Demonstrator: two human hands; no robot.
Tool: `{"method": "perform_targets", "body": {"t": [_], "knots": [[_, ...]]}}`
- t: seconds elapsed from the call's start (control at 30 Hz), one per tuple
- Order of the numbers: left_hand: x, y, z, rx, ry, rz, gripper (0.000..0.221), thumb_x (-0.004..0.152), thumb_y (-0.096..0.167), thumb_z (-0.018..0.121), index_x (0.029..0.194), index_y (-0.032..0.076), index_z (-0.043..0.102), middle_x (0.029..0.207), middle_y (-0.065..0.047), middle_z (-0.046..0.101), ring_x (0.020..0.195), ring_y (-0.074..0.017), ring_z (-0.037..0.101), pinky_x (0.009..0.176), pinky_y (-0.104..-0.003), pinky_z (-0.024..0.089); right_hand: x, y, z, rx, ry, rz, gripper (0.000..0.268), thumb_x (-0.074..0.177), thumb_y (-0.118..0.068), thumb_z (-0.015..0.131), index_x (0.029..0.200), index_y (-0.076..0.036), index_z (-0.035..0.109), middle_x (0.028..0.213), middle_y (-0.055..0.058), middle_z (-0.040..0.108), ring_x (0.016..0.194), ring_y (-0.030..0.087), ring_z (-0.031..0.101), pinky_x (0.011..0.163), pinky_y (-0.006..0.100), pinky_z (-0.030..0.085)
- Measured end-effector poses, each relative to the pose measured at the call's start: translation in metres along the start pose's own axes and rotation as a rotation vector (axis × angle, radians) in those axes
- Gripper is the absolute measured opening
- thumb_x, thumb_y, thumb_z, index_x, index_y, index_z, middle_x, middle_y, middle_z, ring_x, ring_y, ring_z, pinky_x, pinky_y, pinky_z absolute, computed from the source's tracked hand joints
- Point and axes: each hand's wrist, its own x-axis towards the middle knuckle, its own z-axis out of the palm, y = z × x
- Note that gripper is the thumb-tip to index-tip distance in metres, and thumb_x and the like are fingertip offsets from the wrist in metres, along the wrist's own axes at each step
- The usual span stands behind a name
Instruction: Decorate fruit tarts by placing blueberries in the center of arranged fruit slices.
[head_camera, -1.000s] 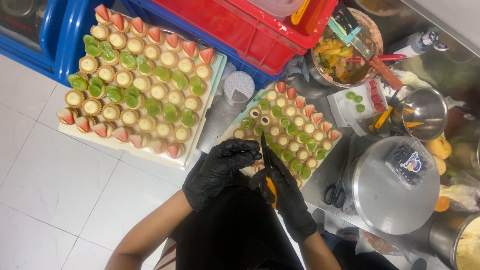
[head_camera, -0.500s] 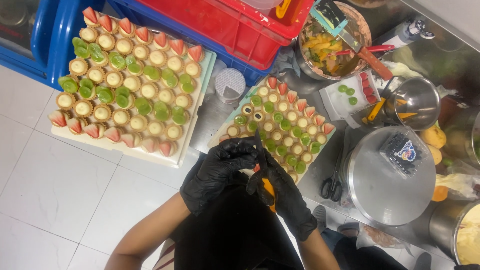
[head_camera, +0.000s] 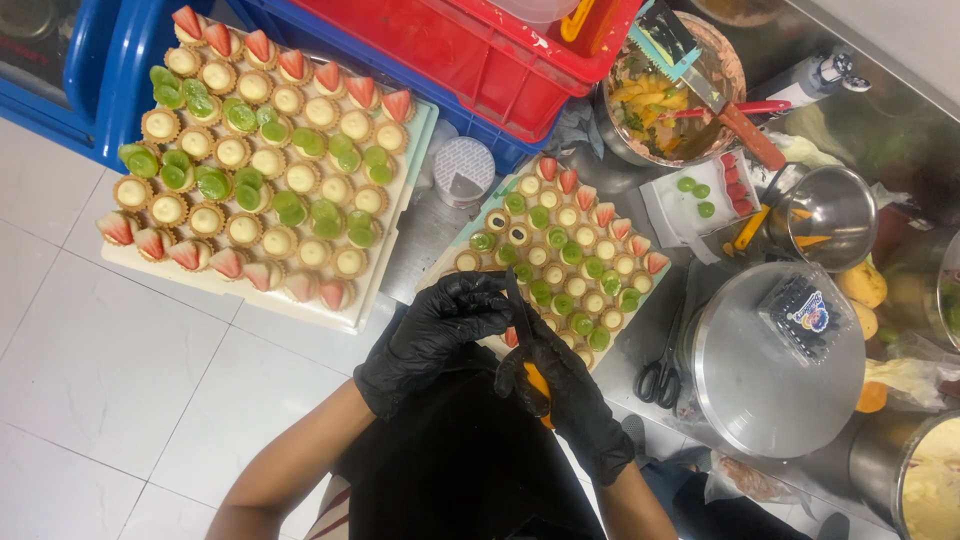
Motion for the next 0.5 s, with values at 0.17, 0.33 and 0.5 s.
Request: {"method": "perform_targets", "body": {"t": [0.17, 0.33, 0.5], "knots": [[-0.001, 0.004, -0.006, 0.026, -0.105, 0.021, 0.033, 0.092, -0.002, 0.071, 0.125, -0.001, 0.068, 0.111, -0.007, 0.073, 0.102, -0.0152, 0.069, 0.085, -0.029, 0.059, 0.001, -0.005, 0.001, -0.016, -0.017, 0.060, 0.066, 0.108, -0.037, 0.043, 0.167, -0.013, 0.025, 0.086, 0.013, 0.066, 0.070, 0.012, 0.058, 0.061, 0.022, 0.044], [0.002, -0.005, -0.010, 0.018, -0.197, -0.071, 0.035, 0.090, -0.001, 0.070, 0.124, 0.004, 0.066, 0.113, -0.006, 0.072, 0.105, -0.0137, 0.070, 0.089, -0.029, 0.061, 0.001, 0.010, -0.010, 0.147, 0.102, 0.140, 0.065, 0.107, -0.030, 0.048, 0.164, -0.006, 0.032, 0.105, 0.005, 0.065, 0.071, 0.009, 0.052, 0.053, 0.020, 0.035], [0.007, 0.004, -0.013, 0.167, -0.140, 0.274, 0.027, 0.091, -0.007, 0.074, 0.118, -0.005, 0.067, 0.124, -0.008, 0.070, 0.122, -0.0147, 0.067, 0.102, -0.030, 0.056, -0.002, 0.011, -0.008, -0.032, 0.012, 0.088, 0.059, 0.107, -0.027, 0.041, 0.163, -0.010, 0.028, 0.148, -0.004, 0.056, 0.094, 0.015, 0.062, 0.087, 0.029, 0.052]]}}
